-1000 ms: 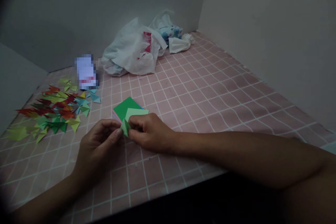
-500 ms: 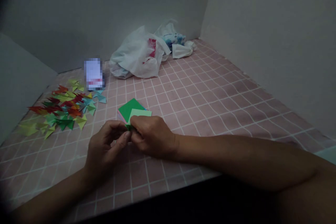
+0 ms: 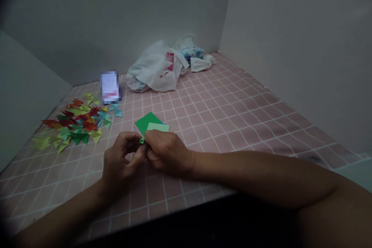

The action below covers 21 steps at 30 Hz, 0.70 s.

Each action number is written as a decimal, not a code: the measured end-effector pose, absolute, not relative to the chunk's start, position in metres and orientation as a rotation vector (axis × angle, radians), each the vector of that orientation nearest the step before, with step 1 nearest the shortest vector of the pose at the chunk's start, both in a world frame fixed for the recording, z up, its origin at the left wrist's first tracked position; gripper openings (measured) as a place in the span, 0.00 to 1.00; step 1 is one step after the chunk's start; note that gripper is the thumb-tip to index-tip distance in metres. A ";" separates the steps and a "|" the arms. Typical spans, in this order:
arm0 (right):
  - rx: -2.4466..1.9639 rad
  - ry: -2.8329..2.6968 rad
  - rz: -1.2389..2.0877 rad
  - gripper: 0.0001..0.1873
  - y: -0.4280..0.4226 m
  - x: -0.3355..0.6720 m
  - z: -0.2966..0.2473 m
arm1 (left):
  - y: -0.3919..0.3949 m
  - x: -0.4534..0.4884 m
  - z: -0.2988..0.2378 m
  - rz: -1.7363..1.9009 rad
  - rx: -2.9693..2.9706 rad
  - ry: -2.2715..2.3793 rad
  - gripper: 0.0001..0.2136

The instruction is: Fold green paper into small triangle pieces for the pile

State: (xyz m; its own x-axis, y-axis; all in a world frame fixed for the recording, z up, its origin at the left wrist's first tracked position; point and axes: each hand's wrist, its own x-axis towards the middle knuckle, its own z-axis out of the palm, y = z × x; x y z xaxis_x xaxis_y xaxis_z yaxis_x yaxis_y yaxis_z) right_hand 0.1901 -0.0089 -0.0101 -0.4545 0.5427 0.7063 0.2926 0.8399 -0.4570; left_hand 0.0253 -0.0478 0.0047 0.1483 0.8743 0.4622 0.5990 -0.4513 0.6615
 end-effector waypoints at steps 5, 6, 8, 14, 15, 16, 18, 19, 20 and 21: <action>-0.668 -2.070 0.409 0.11 -0.007 0.191 -0.011 | -0.044 0.021 0.003 1.180 2.163 1.405 0.06; -0.666 -2.072 0.413 0.11 -0.007 0.191 -0.011 | -0.044 0.021 0.003 1.183 2.170 1.417 0.06; -0.646 -2.076 0.410 0.11 -0.007 0.190 -0.012 | -0.043 0.021 0.003 1.196 2.172 1.450 0.06; -0.644 -2.070 0.430 0.09 -0.008 0.190 -0.012 | -0.045 0.024 0.003 1.205 2.248 1.534 0.04; -0.660 -2.068 0.449 0.08 -0.008 0.190 -0.012 | -0.045 0.025 0.003 1.211 2.247 1.547 0.04; -0.671 -2.066 0.469 0.08 -0.008 0.190 -0.011 | -0.045 0.025 0.002 1.216 2.241 1.555 0.04; -0.679 -2.057 0.488 0.09 -0.008 0.191 -0.011 | -0.045 0.025 0.001 1.226 2.233 1.566 0.04; -0.674 -2.054 0.482 0.09 -0.008 0.191 -0.011 | -0.045 0.025 0.001 1.228 2.237 1.572 0.04; -0.668 -2.051 0.466 0.10 -0.008 0.191 -0.011 | -0.045 0.025 0.000 1.234 2.251 1.575 0.04; -0.665 -2.052 0.446 0.10 -0.008 0.191 -0.011 | -0.045 0.025 -0.001 1.242 2.274 1.575 0.04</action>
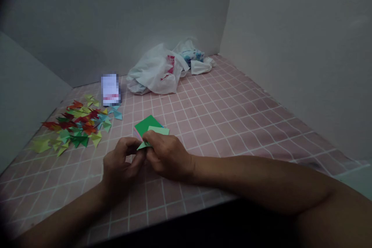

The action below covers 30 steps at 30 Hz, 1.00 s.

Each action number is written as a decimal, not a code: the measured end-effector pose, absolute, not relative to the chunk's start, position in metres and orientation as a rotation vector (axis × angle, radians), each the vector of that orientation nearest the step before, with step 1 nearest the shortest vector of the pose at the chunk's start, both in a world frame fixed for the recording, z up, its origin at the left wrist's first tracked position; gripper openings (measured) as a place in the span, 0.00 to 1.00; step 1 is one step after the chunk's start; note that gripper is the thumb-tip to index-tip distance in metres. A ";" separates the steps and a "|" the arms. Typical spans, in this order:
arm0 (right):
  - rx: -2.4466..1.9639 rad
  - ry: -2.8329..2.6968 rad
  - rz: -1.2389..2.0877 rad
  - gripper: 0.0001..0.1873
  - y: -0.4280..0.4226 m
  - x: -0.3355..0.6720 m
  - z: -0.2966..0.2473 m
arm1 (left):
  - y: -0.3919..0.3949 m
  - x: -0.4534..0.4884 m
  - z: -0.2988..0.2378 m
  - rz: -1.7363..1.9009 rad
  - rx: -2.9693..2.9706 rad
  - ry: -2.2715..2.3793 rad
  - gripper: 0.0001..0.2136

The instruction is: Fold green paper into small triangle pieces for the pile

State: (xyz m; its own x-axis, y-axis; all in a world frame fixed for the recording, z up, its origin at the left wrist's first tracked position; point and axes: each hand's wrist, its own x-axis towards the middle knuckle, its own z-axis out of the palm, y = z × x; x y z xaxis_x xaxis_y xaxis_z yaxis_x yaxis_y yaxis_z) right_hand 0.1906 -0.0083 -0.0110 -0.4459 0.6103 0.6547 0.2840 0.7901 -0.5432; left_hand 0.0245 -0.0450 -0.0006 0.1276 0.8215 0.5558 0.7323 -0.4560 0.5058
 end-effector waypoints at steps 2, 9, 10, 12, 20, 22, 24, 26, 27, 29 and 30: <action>-0.665 -2.064 0.404 0.11 -0.009 0.191 -0.011 | -0.045 0.024 -0.002 1.258 2.339 1.564 0.05; -0.704 -2.088 0.315 0.07 -0.009 0.192 -0.010 | -0.045 0.020 -0.003 1.283 2.586 1.494 0.09; -0.713 -2.086 0.297 0.08 -0.008 0.193 -0.009 | -0.045 0.020 -0.002 1.277 2.624 1.490 0.10; -0.737 -2.075 0.268 0.09 -0.008 0.193 -0.008 | -0.044 0.018 -0.002 1.266 2.687 1.458 0.10; -0.711 -2.058 0.280 0.11 -0.006 0.193 -0.007 | -0.045 0.016 -0.005 1.192 2.837 1.441 0.10; -0.693 -2.051 0.278 0.12 -0.005 0.193 -0.008 | -0.044 0.016 -0.006 1.184 2.854 1.420 0.09; -0.673 -2.036 0.272 0.12 -0.006 0.193 -0.009 | -0.042 0.016 -0.007 1.218 2.866 1.362 0.08; -0.664 -2.018 0.265 0.12 -0.006 0.193 -0.009 | -0.041 0.015 -0.008 1.243 2.879 1.325 0.08; -0.663 -2.013 0.266 0.12 -0.006 0.193 -0.009 | -0.040 0.014 -0.009 1.237 2.881 1.320 0.07; -0.655 -2.006 0.275 0.13 -0.005 0.193 -0.009 | -0.041 0.013 -0.008 1.217 2.864 1.305 0.07; -0.647 -2.004 0.281 0.13 -0.004 0.193 -0.009 | -0.041 0.013 -0.007 1.217 2.843 1.282 0.07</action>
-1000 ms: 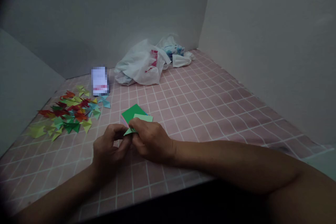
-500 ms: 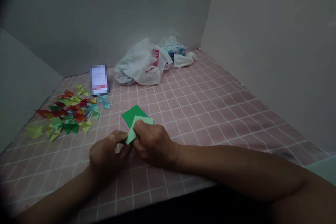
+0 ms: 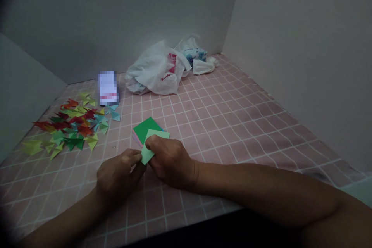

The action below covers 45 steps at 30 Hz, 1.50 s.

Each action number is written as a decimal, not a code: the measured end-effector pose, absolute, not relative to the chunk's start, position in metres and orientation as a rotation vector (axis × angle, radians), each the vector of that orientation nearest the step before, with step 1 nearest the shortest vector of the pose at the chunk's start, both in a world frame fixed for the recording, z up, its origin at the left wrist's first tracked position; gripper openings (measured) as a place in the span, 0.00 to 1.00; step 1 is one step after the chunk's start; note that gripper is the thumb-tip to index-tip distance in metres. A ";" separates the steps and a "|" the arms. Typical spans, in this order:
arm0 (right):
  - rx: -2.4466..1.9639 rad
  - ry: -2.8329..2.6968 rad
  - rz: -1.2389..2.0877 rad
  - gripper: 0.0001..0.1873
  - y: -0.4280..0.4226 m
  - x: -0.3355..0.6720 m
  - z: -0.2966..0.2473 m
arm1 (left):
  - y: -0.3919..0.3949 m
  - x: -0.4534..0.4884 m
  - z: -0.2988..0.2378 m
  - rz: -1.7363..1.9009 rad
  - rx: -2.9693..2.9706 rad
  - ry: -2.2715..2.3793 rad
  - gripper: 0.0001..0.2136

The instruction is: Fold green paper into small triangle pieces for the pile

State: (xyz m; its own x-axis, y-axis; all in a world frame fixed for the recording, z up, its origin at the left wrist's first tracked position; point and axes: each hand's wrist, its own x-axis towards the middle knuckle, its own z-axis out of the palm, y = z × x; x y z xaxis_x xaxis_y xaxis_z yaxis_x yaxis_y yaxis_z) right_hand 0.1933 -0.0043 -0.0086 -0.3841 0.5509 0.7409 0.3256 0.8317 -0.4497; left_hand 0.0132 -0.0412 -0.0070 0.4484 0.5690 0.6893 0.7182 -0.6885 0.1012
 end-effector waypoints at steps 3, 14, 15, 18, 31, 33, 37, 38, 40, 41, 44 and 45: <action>-0.639 -1.996 0.295 0.13 0.000 0.195 -0.009 | -0.043 0.013 0.001 -1.192 -2.609 -1.203 0.04; -0.326 -2.080 0.294 0.09 0.014 0.195 -0.016 | -0.030 0.014 0.020 -2.028 -2.772 -2.630 0.15; -0.324 -2.086 0.309 0.09 0.016 0.195 -0.017 | -0.030 0.013 0.018 -2.064 -2.764 -2.664 0.15; -0.296 -2.084 0.356 0.10 0.020 0.196 -0.019 | -0.030 0.012 0.014 -2.147 -2.716 -2.714 0.13; -0.293 -2.272 0.200 0.12 0.021 0.198 -0.011 | -0.026 0.009 0.014 -2.121 -2.581 -3.038 0.18; -0.303 -2.243 0.208 0.11 0.022 0.198 -0.013 | -0.024 0.008 0.014 -2.085 -2.572 -3.052 0.18; -0.311 -2.221 0.264 0.11 0.024 0.197 -0.019 | -0.023 0.008 0.014 -2.020 -2.599 -3.015 0.16; -0.307 -2.207 0.305 0.10 0.024 0.197 -0.020 | -0.023 0.008 0.015 -2.017 -2.604 -2.995 0.16; -0.337 -2.176 0.426 0.10 0.024 0.198 -0.019 | -0.023 0.007 0.015 -2.025 -2.596 -2.957 0.15; -0.363 -2.159 0.493 0.10 0.024 0.199 -0.018 | -0.023 0.007 0.016 -2.037 -2.580 -2.941 0.15; -0.459 -2.131 0.618 0.10 0.025 0.201 -0.013 | -0.022 0.006 0.017 -2.066 -2.514 -2.915 0.14; -0.474 -2.126 0.633 0.10 0.025 0.202 -0.012 | -0.022 0.006 0.017 -2.063 -2.509 -2.912 0.14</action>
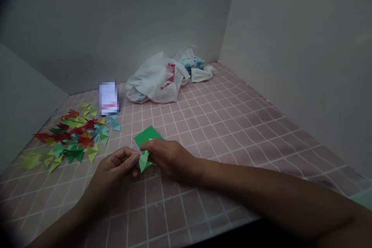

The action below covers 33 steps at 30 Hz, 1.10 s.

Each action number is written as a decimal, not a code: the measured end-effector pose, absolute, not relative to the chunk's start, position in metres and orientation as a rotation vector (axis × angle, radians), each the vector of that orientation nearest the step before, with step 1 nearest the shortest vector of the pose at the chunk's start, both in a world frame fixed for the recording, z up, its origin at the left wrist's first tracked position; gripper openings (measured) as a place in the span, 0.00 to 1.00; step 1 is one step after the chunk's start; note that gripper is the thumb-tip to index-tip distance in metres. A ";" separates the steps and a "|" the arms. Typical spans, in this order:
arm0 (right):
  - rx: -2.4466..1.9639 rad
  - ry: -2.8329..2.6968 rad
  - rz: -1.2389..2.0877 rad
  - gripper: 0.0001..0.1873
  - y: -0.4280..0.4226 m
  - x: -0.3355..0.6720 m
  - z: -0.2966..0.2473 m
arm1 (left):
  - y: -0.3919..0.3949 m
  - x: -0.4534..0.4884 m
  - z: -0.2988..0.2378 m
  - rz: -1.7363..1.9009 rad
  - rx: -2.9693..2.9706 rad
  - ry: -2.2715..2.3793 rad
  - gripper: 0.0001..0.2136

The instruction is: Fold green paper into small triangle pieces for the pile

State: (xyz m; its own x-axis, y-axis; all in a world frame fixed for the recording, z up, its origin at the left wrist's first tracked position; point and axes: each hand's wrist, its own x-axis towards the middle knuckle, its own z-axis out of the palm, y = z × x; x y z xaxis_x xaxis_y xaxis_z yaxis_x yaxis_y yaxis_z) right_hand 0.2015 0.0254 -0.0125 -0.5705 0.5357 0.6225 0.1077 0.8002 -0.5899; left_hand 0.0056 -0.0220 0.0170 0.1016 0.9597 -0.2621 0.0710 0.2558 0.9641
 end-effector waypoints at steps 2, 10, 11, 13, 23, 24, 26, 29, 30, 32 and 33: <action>-0.453 -2.130 0.634 0.10 0.027 0.203 -0.012 | -0.021 0.005 0.017 0.891 1.120 1.280 0.13; -0.381 -2.151 0.596 0.11 0.031 0.206 -0.013 | -0.022 0.005 0.011 0.800 1.170 1.193 0.12; -0.403 -2.122 0.658 0.11 0.031 0.206 -0.011 | -0.023 0.005 0.011 0.809 1.168 1.190 0.12; -0.505 -2.032 0.858 0.12 0.030 0.206 -0.008 | -0.023 0.005 0.011 0.844 1.172 1.205 0.11; -0.871 -1.342 1.929 0.13 0.030 0.201 -0.009 | -0.024 0.007 0.013 1.054 1.332 1.330 0.08; -0.873 -1.346 1.919 0.13 0.030 0.201 -0.008 | -0.024 0.007 0.011 1.049 1.348 1.326 0.08; -0.873 -1.373 1.895 0.13 0.030 0.202 -0.006 | -0.024 0.006 0.009 1.027 1.372 1.315 0.08; -0.891 -1.423 1.849 0.12 0.031 0.204 -0.003 | -0.024 0.005 0.007 0.958 1.413 1.315 0.07; -0.898 -1.439 1.833 0.11 0.031 0.205 -0.003 | -0.024 0.004 0.007 0.933 1.445 1.323 0.07; -0.904 -1.469 1.800 0.10 0.031 0.206 -0.002 | -0.024 0.004 0.007 0.893 1.519 1.336 0.05; -0.902 -1.490 1.783 0.10 0.031 0.206 -0.002 | -0.024 0.005 0.007 0.890 1.537 1.331 0.04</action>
